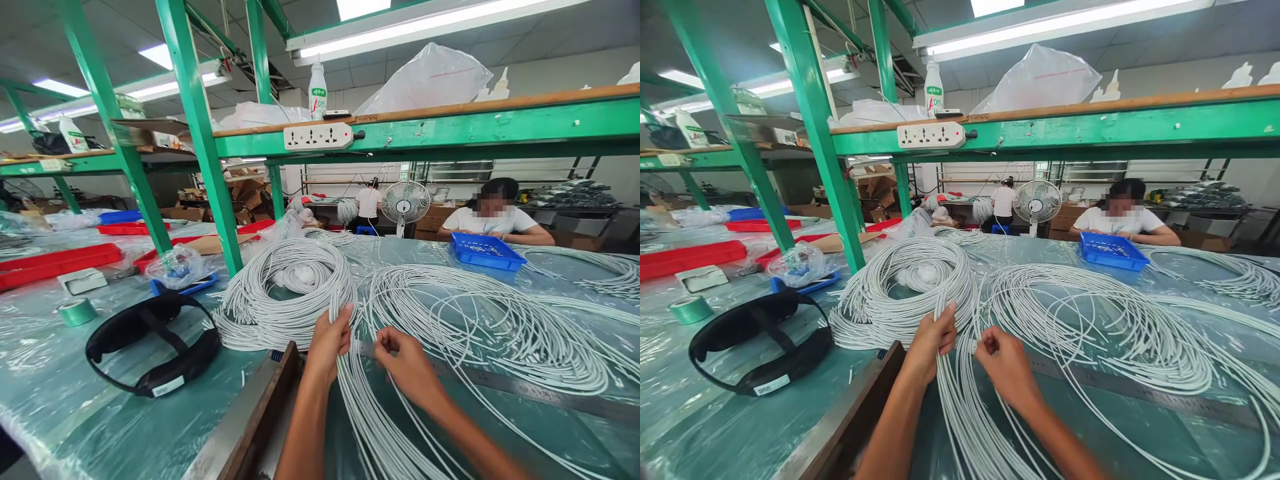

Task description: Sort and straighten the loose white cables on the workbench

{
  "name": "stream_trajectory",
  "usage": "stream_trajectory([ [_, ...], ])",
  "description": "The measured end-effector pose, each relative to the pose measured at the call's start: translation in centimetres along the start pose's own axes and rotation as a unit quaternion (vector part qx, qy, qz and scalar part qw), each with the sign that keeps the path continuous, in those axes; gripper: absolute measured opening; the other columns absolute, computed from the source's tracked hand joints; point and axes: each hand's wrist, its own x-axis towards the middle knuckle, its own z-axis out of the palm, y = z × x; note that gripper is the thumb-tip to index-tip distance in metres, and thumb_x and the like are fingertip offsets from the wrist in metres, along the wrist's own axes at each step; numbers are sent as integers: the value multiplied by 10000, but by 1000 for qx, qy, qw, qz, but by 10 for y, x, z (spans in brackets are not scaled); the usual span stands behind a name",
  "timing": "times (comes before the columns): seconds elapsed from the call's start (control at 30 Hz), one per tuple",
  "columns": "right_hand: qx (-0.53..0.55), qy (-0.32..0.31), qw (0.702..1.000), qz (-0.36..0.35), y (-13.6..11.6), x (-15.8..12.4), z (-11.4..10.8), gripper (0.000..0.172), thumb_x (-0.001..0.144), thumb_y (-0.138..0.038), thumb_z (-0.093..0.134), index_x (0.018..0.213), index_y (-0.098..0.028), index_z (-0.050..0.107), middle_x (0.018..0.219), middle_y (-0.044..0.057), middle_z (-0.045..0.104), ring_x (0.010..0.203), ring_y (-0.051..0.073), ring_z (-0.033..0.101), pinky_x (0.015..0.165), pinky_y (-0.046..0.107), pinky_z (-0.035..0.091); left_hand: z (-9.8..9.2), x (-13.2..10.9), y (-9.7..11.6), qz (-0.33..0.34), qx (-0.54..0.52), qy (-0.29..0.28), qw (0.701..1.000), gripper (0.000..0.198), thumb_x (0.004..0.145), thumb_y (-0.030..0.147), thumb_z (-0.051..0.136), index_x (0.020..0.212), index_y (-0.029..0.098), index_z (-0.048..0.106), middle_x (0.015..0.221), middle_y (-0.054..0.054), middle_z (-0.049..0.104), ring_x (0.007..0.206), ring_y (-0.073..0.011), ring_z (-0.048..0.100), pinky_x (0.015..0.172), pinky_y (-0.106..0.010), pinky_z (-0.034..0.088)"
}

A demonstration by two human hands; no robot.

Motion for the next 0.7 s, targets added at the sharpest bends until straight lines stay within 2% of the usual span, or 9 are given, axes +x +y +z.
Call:
stream_trajectory([
  [0.1, -6, -40, 997, -67, -18, -11, 6, 62, 796, -229, 504, 749, -197, 531, 671, -14, 554, 645, 162, 529, 610, 272, 372, 5, 1, -3, 18, 37, 30, 999, 752, 478, 693, 897, 680, 214, 353, 497, 121, 260, 436, -29, 200, 380, -153, 162],
  [0.17, -46, -66, 993, -81, -26, -17, 16, 55, 784, -160, 510, 741, -193, 518, 675, -18, 564, 656, 159, 530, 649, 281, 365, 5, 3, -6, 36, 72, 41, 996, 731, 497, 696, 881, 667, 213, 361, 477, 113, 283, 434, -38, 226, 392, -166, 195],
  [0.23, -81, -54, 992, -79, -29, -21, 25, 65, 792, -131, 513, 764, -189, 518, 692, -15, 578, 667, 165, 536, 678, 295, 362, 2, 6, -10, 58, 110, 40, 991, 686, 542, 678, 864, 646, 207, 376, 473, 95, 321, 444, -50, 276, 416, -177, 258],
  [0.3, -87, -26, 993, -81, -27, -23, 29, 48, 795, -140, 523, 792, -186, 538, 706, -12, 590, 667, 170, 540, 679, 301, 356, 0, 8, -13, 60, 123, 31, 990, 662, 572, 689, 839, 642, 202, 397, 485, 88, 333, 452, -57, 300, 427, -185, 287],
  [0.4, -6, -58, 995, -85, -22, -17, 23, 139, 888, -256, 503, 777, -187, 552, 718, 1, 602, 678, 174, 560, 653, 291, 365, -1, 9, -13, 41, 71, 12, 997, 678, 583, 751, 800, 660, 198, 415, 527, 80, 350, 451, -62, 325, 406, -184, 295],
  [0.47, 9, -72, 996, -53, -15, -7, 14, 260, 981, -327, 430, 802, -186, 555, 747, 10, 614, 701, 171, 577, 653, 282, 381, 0, 7, -9, 37, 30, -2, 999, 678, 590, 753, 801, 652, 189, 430, 553, 65, 394, 457, -66, 376, 411, -186, 355],
  [0.53, -86, -69, 994, 3, -6, 5, 7, 239, 1011, -282, 424, 858, -179, 575, 812, 19, 642, 769, 171, 597, 685, 277, 383, 0, 6, -5, 30, 9, -10, 999, 681, 584, 738, 820, 619, 187, 422, 540, 68, 387, 422, -55, 352, 375, -181, 346],
  [0.6, -201, -91, 974, 52, 3, 14, 4, 114, 949, -198, 552, 855, -168, 610, 842, 33, 668, 835, 191, 612, 704, 287, 362, 0, 5, -3, 17, -9, -19, 1000, 702, 566, 721, 844, 589, 194, 380, 513, 91, 321, 374, -31, 250, 315, -166, 240],
  [0.7, -243, -140, 956, 84, 12, 19, 10, 99, 827, -169, 706, 766, -153, 629, 778, 43, 677, 798, 209, 623, 669, 294, 337, -1, 5, -1, 10, -34, -32, 999, 717, 561, 691, 869, 581, 195, 352, 513, 102, 283, 361, -14, 196, 299, -152, 166],
])
